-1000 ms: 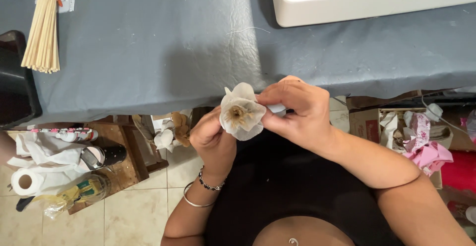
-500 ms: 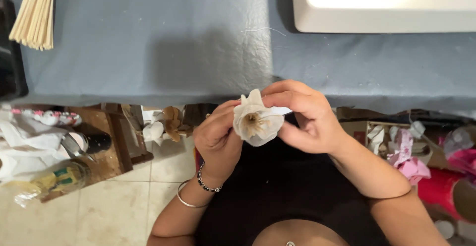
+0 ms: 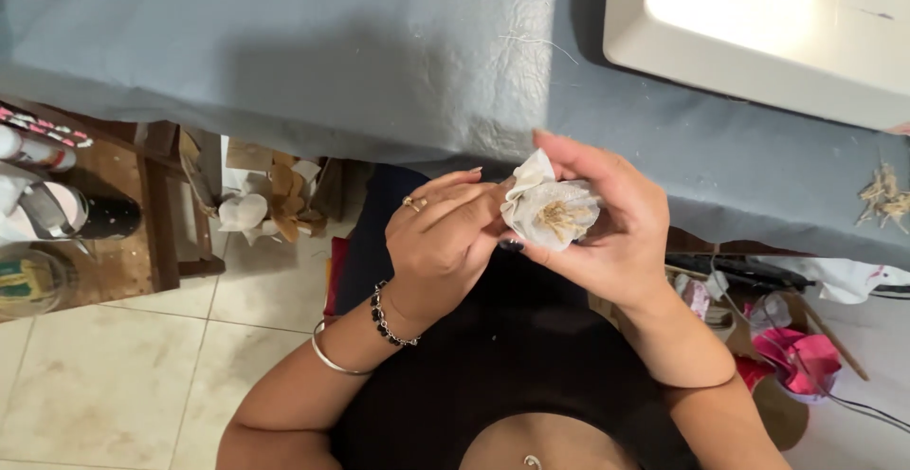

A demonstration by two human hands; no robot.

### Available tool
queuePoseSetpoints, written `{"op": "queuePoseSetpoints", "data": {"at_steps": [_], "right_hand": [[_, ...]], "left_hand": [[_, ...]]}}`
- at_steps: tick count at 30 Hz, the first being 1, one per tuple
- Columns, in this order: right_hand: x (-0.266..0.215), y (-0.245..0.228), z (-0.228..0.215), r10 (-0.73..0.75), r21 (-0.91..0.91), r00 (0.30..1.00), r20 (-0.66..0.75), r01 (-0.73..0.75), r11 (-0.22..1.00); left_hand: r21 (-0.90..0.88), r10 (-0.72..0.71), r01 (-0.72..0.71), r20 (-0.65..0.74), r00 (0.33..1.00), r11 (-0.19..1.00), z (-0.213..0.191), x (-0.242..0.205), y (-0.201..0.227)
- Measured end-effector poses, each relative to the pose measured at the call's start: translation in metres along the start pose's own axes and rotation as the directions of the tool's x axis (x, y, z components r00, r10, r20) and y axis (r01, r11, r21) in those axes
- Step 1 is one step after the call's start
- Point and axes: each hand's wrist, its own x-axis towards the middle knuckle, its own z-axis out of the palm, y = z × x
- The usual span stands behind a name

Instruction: Assembling decorative fabric flowers by gluing petals onto wooden sticks

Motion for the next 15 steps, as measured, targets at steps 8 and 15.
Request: {"op": "queuePoseSetpoints", "data": {"at_steps": [8,15], "right_hand": [[-0.005,0.007,-0.001,-0.025,0.018,0.999,-0.038,0.026,0.999],[0.001,0.006,-0.001,-0.047,0.016,0.999,-0.002,0.047,0.999]], "left_hand": [[-0.018,0.045,-0.044,0.048,0.998,0.999,-0.009,0.003,0.007],[-0.180,-0.349,0.366,0.121,0.929,0.913,-0.012,0.002,0.012]]}}
